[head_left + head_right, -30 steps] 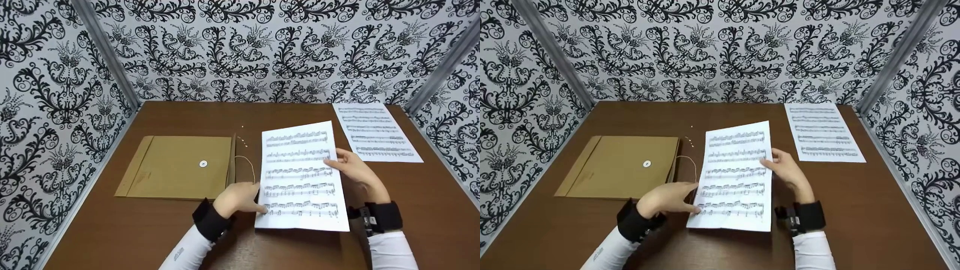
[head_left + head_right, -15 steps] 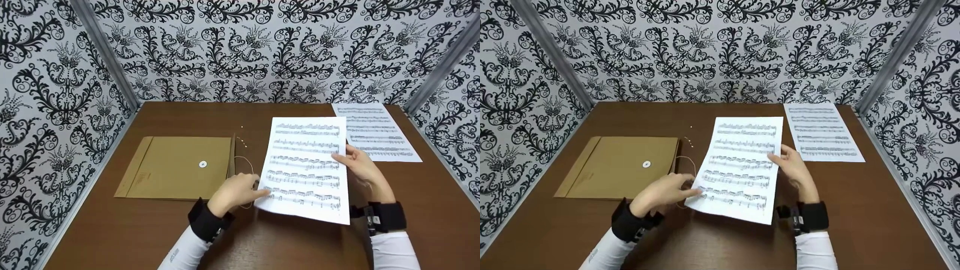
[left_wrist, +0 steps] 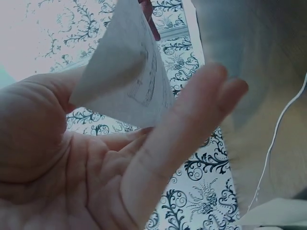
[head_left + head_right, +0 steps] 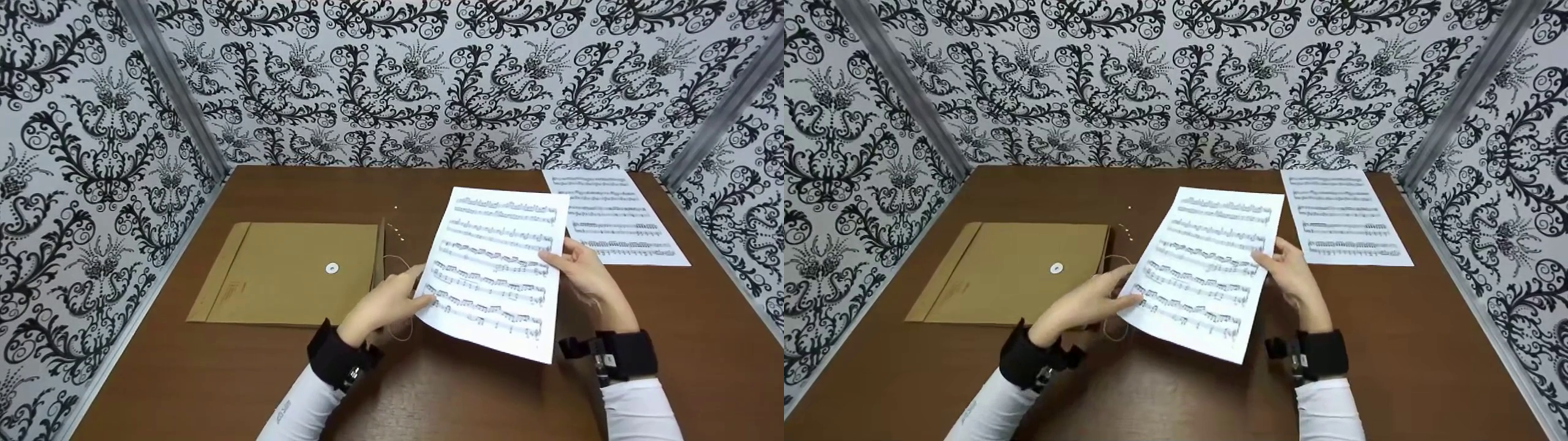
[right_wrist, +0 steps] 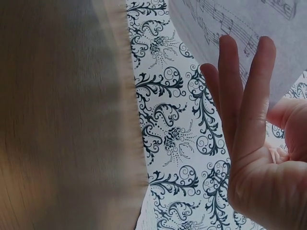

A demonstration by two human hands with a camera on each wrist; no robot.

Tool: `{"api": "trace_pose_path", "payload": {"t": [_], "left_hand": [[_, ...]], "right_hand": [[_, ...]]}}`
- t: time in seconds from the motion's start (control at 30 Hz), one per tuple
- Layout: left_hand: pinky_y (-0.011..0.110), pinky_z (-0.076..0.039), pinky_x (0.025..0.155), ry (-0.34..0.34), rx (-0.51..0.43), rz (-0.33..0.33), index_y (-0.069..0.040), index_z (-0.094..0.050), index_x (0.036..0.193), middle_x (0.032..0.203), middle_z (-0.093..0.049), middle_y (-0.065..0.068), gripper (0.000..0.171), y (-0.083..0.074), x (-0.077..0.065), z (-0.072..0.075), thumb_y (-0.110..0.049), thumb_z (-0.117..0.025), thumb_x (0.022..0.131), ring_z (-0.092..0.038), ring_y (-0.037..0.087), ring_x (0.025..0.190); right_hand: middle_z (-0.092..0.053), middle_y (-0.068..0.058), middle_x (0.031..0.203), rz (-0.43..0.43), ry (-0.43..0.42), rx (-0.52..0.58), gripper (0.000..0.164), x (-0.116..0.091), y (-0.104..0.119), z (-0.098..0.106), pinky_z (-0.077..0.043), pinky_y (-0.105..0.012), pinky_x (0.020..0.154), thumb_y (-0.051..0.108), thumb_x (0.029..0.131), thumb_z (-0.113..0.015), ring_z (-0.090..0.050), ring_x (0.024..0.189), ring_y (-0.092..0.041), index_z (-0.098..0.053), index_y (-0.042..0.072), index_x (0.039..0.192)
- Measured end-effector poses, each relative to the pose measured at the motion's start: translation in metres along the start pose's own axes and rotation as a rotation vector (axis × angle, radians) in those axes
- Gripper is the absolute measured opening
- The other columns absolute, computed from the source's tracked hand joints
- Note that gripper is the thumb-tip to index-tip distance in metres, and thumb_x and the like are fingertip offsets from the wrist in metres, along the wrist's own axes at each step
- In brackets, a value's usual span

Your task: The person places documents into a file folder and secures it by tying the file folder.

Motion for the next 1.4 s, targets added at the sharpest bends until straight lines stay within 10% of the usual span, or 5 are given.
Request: {"api": "trace_pose_path", "payload": {"t": [0.6,1.4], "left_hand": [[0.025,-0.053,0.073,-0.100,-0.260,-0.075,0.004,-0.041,0.153,0.134,-0.065,0.028,0.055,-0.001,0.008,0.021,0.005,-0.046,0.098,-0.072,0.031,0.097],[0.025,-0.062,0.067,0.094,-0.622,-0.016,0.006,-0.045,0.149,0.126,-0.066,0.031,0.051,0.037,0.006,0.045,0.002,-0.047,0.098,-0.074,0.010,0.083]], "right_hand": [[-0.079,0.009,0.093,-0.054,0.006,0.053,0.064,0.000,-0.003,-0.009,-0.062,-0.022,0.067,0.013,0.103,-0.059,-0.077,0.080,-0.008,-0.023,-0.009,0.152],[-0.079,0.007,0.095,-0.045,-0.030,0.205,0.045,0.000,0.003,-0.008,-0.063,-0.025,0.071,0.010,0.102,-0.061,-0.077,0.083,-0.009,-0.039,0.011,0.141]]}}
Point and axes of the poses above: each hand's wrist, its own x-axis towards the middle knuckle, its own z-axis out of the back of the hand, y = z × x, the point moved 9 cm from there along x, towards the middle knuckle
